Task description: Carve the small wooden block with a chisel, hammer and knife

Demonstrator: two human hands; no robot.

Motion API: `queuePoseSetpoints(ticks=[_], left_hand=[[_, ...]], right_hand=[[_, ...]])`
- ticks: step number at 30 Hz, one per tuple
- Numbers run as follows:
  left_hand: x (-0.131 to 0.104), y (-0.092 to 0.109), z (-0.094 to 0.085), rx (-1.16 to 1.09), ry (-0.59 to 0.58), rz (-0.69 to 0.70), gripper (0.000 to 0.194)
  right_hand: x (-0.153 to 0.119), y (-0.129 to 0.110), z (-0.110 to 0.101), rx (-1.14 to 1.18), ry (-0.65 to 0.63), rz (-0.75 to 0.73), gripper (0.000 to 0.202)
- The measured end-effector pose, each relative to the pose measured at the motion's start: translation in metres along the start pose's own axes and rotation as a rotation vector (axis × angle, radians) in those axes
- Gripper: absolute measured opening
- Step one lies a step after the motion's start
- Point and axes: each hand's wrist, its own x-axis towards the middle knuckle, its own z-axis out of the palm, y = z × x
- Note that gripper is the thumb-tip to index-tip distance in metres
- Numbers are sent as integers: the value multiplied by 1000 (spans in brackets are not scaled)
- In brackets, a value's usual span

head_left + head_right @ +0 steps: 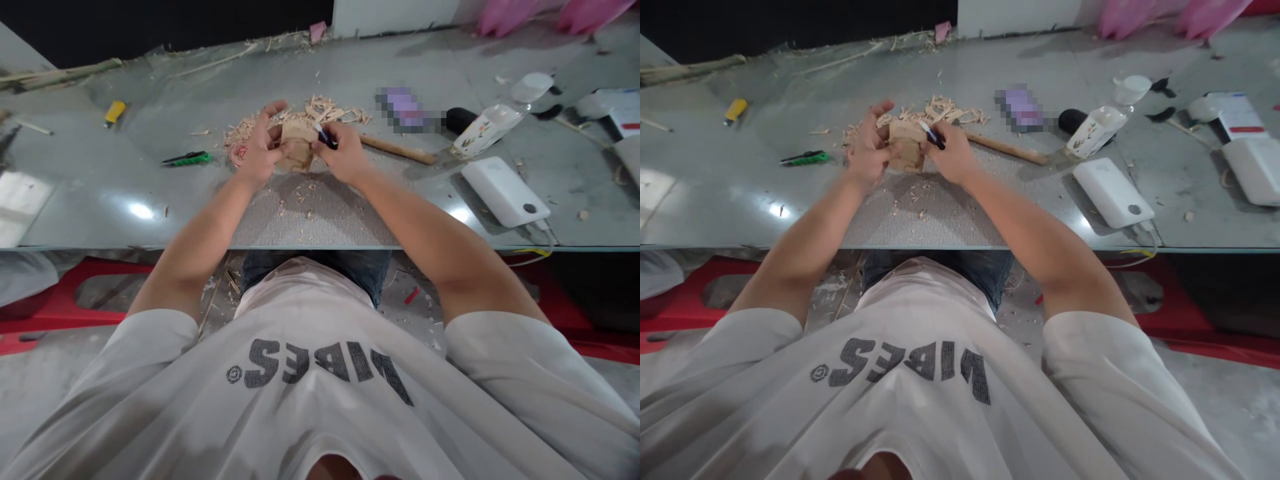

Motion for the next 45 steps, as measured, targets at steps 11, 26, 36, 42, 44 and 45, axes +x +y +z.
queuePoseSetpoints(ticks=[11,26,36,42,44,45], left_hand=[[-6,-7,2,-8,91,-78,107],[-5,19,0,250,163,-160,89],[-10,24,1,431,46,-70,93],[-11,37,1,503,42,-65,84],[-11,43,5,521,19,-75,86],[-12,47,7,527,8,-80,87]], right_hand=[[14,26,10,322,232,-123,24],[21,55,11,362,155,9,40],[6,37,0,152,84,4,44],[3,39,0,-30,-4,-2,31],[3,37,3,-26,-32,-18,28],[2,35,4,-24,-38,-24,29]])
